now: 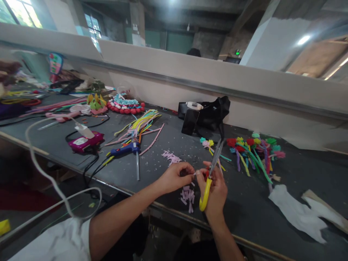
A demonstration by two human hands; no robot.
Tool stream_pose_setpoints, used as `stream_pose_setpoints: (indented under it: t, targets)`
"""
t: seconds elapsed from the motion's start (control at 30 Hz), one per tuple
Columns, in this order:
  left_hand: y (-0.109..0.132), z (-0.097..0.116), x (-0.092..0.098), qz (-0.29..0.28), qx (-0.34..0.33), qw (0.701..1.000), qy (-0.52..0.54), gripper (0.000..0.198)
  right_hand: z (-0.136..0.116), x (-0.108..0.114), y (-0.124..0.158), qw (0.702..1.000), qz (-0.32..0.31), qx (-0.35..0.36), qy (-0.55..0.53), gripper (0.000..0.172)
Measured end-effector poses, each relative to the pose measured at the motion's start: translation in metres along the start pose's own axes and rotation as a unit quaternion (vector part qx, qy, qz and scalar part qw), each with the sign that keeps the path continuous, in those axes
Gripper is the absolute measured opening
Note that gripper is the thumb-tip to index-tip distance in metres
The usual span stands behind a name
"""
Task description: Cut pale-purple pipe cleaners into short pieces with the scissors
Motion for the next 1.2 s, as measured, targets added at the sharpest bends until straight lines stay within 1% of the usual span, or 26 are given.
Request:
stream_pose_setpoints:
  t: [0.1,0.2,0.37,0.5,0.53,0.6,0.7,0.8,0.9,0.97,1.1,1.2]
  targets:
    - [0.000,0.000,0.004,0.017,0.014,1.000,0.015,0.011,0.000,-0.002,0.001,1.000,-0.006,-0.001,-0.005,0.030]
    - [0.000,0.001,0.009,0.033,0.010,0.999,0.007,0.010,-0.003,-0.003,0.001,1.000,-0.004,0.016,0.015,0.028]
    - [0.001,-0.001,0.008,0.037,0.019,0.999,0.009,0.006,-0.009,-0.002,0.002,0.998,0.000,0.043,0.054,0.027]
    - [0.003,-0.001,0.010,0.058,0.031,0.998,0.012,0.004,-0.014,0.002,0.004,0.996,0.012,0.051,0.078,0.027]
    - [0.003,-0.001,0.012,0.068,0.034,0.997,0.024,0.004,-0.014,0.003,0.004,0.995,0.017,0.050,0.081,0.029]
    - [0.003,-0.004,0.018,0.102,0.047,0.990,0.087,0.005,-0.013,0.006,0.006,0.993,0.031,0.058,0.100,0.033]
    - [0.003,-0.010,0.029,0.166,0.065,0.956,0.232,0.008,-0.015,0.006,0.011,0.980,0.040,0.112,0.157,0.038]
    - [0.002,-0.013,0.037,0.199,0.066,0.926,0.314,0.008,-0.011,-0.003,0.017,0.965,0.012,0.145,0.218,0.037]
    - [0.002,-0.012,0.037,0.199,0.067,0.913,0.349,0.007,-0.003,-0.015,0.021,0.953,-0.046,0.134,0.270,0.036]
    - [0.002,-0.010,0.036,0.195,0.065,0.909,0.361,0.008,-0.001,-0.020,0.023,0.946,-0.071,0.125,0.291,0.035]
    - [0.003,-0.009,0.033,0.189,0.065,0.912,0.357,0.009,-0.002,-0.021,0.023,0.945,-0.075,0.114,0.298,0.035]
    - [0.004,-0.009,0.032,0.196,0.068,0.914,0.349,0.009,-0.002,-0.022,0.023,0.945,-0.081,0.105,0.299,0.035]
Point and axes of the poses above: each hand's wrist, its own y-axis away from the middle knuckle, its own x-axis out of the back of the hand, z = x × y, the point moved 9 cm from there along -y, towards the middle knuckle, and after that the axes turned 7 degrees about -x, right-handed, at the moved point
